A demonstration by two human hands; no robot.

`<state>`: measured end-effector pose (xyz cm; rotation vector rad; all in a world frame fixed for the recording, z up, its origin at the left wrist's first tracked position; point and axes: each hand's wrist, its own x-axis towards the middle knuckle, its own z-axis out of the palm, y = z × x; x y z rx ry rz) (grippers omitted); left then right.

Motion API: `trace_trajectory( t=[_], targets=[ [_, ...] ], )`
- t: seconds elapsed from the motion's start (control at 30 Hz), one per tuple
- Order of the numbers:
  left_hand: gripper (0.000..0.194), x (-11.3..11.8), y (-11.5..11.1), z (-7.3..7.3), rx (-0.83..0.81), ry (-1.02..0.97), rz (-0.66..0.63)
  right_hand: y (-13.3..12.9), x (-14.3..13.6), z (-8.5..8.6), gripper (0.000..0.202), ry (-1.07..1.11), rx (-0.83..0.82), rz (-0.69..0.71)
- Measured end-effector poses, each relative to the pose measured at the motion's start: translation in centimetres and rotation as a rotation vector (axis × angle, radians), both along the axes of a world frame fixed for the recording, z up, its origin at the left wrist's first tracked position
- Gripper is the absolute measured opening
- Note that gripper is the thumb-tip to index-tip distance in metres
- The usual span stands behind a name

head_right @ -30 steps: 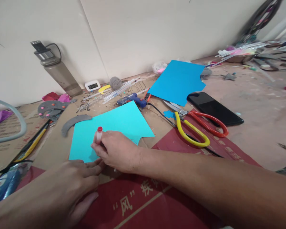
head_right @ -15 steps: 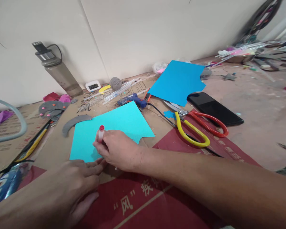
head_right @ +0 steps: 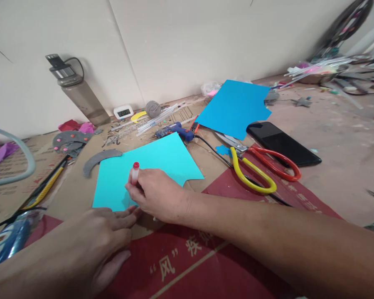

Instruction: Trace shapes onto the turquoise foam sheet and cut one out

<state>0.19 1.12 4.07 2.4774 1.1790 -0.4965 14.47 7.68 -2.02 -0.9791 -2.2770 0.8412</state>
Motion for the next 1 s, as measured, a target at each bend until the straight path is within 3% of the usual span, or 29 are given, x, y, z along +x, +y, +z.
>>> trace_trajectory(
  t=[1.0],
  targets=[
    [0.020,-0.05,-0.04,0.00,-0.026,-0.005,0.000,-0.05,0.01,0.03,0.019,-0.006,-0.011,-0.062]
  ],
)
